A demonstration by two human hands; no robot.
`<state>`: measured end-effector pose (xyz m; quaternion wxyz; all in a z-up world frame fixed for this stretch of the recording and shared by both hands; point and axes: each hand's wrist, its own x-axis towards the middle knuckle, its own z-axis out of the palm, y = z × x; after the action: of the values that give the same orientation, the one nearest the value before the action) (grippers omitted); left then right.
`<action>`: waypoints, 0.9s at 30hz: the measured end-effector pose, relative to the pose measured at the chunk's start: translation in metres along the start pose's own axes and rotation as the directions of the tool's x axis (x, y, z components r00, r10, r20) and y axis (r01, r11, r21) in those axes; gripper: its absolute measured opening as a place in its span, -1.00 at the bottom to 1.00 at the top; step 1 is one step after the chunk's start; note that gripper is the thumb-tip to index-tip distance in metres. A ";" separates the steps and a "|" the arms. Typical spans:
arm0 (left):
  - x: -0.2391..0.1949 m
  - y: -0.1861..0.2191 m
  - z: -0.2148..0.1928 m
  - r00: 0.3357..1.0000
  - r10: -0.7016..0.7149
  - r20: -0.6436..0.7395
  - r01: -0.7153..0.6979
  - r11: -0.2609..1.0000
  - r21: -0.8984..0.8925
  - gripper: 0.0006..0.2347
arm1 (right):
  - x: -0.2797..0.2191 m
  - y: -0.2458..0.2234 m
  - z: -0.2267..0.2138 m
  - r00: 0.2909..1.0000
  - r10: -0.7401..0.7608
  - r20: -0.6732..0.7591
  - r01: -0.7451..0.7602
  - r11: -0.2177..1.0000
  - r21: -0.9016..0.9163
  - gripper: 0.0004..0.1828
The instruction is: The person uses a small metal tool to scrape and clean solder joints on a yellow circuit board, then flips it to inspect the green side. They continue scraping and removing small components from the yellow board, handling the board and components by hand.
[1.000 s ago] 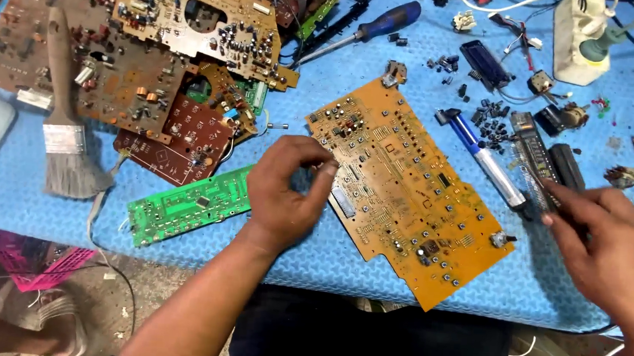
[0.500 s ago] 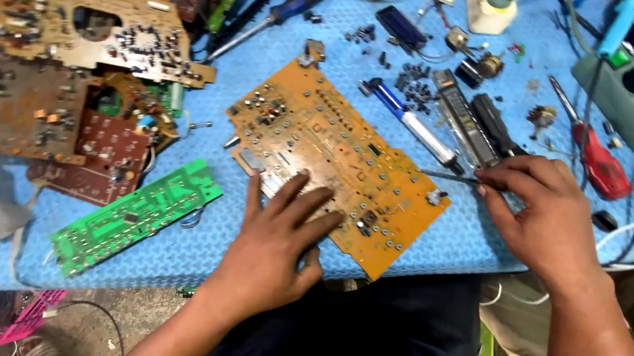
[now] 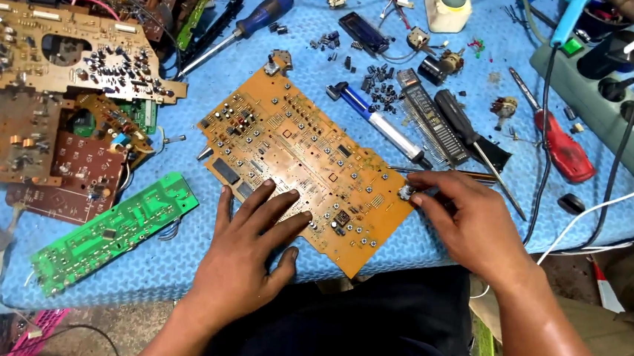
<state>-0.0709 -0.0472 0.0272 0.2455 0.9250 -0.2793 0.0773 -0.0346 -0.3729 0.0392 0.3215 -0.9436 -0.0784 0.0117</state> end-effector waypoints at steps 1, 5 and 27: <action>-0.001 0.000 0.001 1.000 -0.003 -0.002 0.003 1.000 0.001 -0.67 | 0.000 0.002 -0.001 1.000 -0.003 0.001 0.003 1.000 0.000 -0.63; -0.001 0.002 0.003 1.000 0.007 -0.019 -0.006 0.999 0.031 -0.66 | 0.002 0.015 -0.001 0.978 -0.208 -0.021 0.205 0.974 -0.098 -0.69; 0.053 0.049 0.036 0.998 0.063 0.003 -0.063 0.997 0.047 -0.23 | 0.041 -0.014 -0.016 0.886 -0.035 0.462 0.341 0.724 -0.600 -0.87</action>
<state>-0.0540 -0.1265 0.0309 0.2210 0.9214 -0.3065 0.0909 0.0050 -0.3646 0.0615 -0.0617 -0.9563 -0.2423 0.1515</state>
